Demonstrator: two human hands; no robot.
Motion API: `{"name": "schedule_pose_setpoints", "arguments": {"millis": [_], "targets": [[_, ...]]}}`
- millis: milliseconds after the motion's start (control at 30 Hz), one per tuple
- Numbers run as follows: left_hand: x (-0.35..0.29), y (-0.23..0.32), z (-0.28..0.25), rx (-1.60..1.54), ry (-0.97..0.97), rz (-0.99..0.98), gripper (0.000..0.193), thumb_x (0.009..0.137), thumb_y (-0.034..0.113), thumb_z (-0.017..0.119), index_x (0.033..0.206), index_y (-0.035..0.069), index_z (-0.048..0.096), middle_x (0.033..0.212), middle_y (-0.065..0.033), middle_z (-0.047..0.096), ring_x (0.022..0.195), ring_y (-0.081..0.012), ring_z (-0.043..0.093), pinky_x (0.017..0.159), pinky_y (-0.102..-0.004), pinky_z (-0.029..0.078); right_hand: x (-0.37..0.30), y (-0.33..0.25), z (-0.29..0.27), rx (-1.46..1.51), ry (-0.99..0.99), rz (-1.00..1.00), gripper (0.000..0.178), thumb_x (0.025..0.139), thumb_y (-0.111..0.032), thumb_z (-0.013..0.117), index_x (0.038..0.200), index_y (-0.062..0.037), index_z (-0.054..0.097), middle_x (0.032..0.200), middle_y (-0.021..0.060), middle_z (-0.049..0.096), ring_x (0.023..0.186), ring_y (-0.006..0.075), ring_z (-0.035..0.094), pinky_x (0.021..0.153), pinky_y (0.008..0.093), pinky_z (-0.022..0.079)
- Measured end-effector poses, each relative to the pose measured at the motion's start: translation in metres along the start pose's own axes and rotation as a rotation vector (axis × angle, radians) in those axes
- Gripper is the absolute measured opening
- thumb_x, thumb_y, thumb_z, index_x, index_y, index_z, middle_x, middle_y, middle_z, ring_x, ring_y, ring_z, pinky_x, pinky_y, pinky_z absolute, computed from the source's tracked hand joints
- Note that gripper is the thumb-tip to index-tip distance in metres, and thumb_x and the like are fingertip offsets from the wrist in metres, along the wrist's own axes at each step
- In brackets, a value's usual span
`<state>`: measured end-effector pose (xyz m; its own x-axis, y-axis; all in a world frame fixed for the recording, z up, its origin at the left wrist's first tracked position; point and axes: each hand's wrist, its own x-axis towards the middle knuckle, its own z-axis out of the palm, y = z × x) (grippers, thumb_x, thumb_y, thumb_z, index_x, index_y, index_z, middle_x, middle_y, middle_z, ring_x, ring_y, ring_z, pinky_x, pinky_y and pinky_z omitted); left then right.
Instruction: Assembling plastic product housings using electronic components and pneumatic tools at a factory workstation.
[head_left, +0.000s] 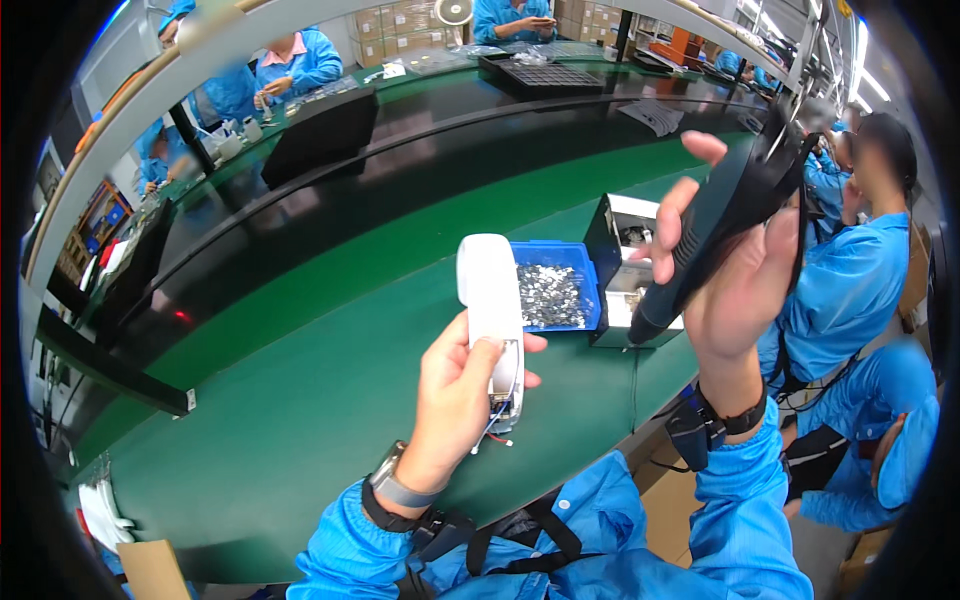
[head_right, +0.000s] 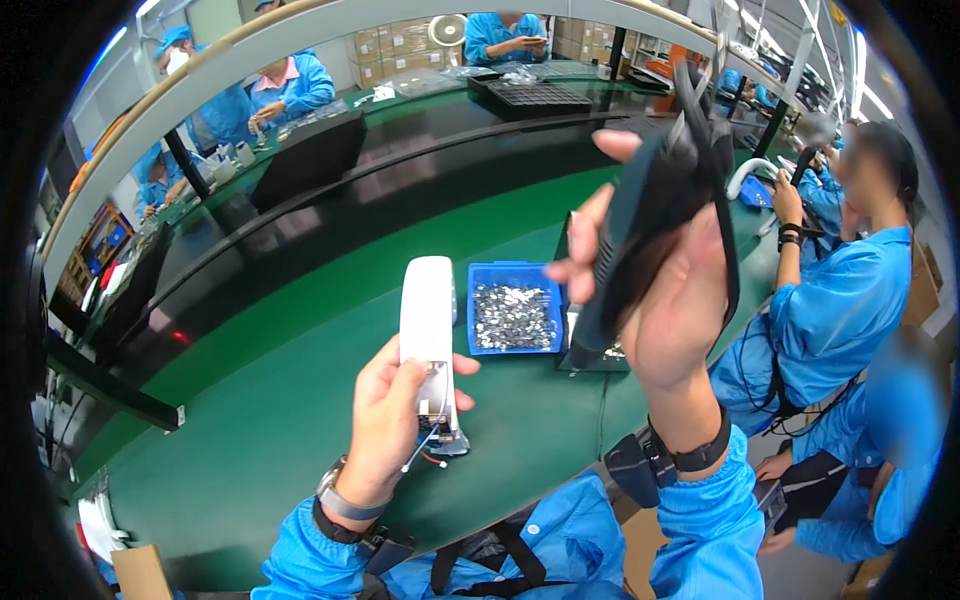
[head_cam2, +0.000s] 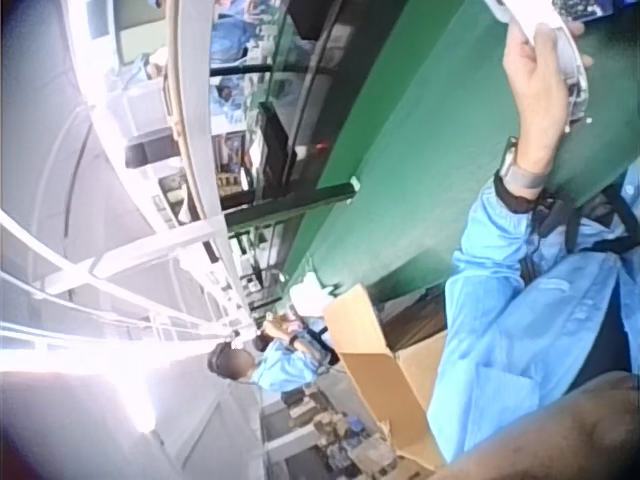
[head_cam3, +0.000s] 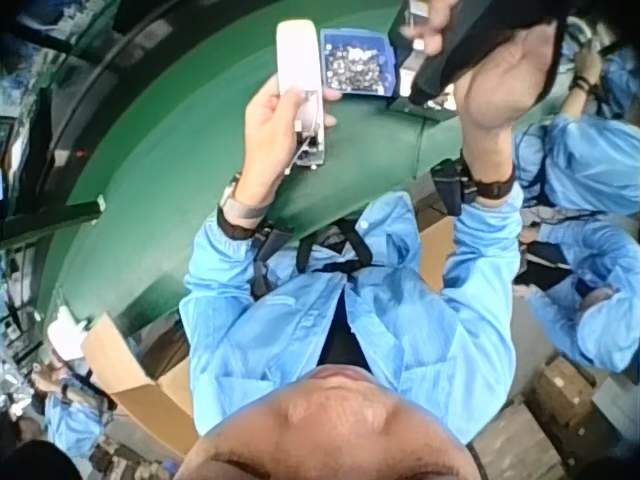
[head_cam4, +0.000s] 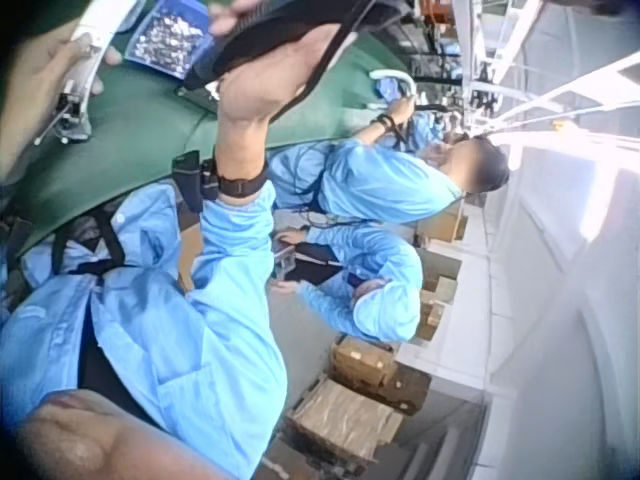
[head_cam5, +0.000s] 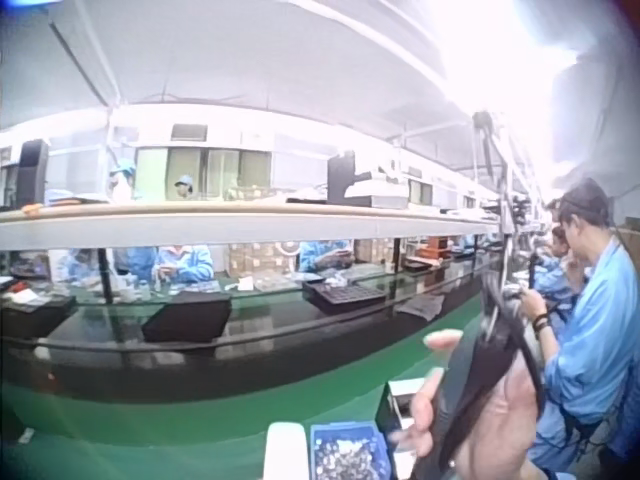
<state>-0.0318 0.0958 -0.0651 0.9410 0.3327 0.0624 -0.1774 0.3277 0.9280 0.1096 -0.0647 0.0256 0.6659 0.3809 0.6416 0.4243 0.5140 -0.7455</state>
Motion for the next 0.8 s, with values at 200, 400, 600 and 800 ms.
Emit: {"name": "schedule_pose_setpoints", "arguments": {"millis": [200,400,600,800], "targets": [[-0.001,0.002,0.005,0.026,-0.017,0.014,0.029,0.103,0.014,0.042,0.124,-0.003,0.053,0.103,-0.0130,0.069,0.074,-0.0160,0.069,0.064,-0.0256,0.056,0.022,-0.034,0.073,0.116,-0.198,0.026,0.092,0.093,-0.073,0.025,0.114,0.0122,0.052,0.086,0.0232,0.066,0.052,0.0181,0.061,0.048,0.0259,0.052],[0.001,0.000,0.001,0.053,-0.016,0.026,0.028,0.103,0.015,0.040,0.122,-0.003,0.052,0.102,-0.0142,0.069,0.072,-0.0158,0.068,0.064,-0.0253,0.055,0.016,-0.016,0.093,0.286,-0.282,-0.152,0.038,0.103,-0.029,0.033,0.105,0.0041,0.052,0.084,0.0163,0.065,0.060,0.0117,0.056,0.051,0.0216,0.045],[0.001,0.002,-0.001,0.063,-0.023,0.035,0.031,0.104,0.015,0.039,0.126,-0.004,0.050,0.106,-0.0176,0.069,0.073,-0.0150,0.067,0.066,-0.0255,0.055,0.013,-0.017,0.102,0.378,-0.257,-0.050,0.067,0.101,-0.056,0.017,0.102,-0.0016,0.056,0.083,0.0102,0.065,0.063,0.0125,0.056,0.054,0.0246,0.045],[0.001,0.002,0.001,0.050,-0.010,0.039,0.031,0.104,0.016,0.038,0.125,-0.004,0.051,0.105,-0.0176,0.069,0.072,-0.0149,0.067,0.065,-0.0255,0.055,0.009,-0.014,0.099,0.297,-0.244,-0.033,0.067,0.101,-0.058,0.019,0.103,-0.0029,0.057,0.083,0.0101,0.065,0.065,0.0121,0.056,0.056,0.0248,0.045]]}}
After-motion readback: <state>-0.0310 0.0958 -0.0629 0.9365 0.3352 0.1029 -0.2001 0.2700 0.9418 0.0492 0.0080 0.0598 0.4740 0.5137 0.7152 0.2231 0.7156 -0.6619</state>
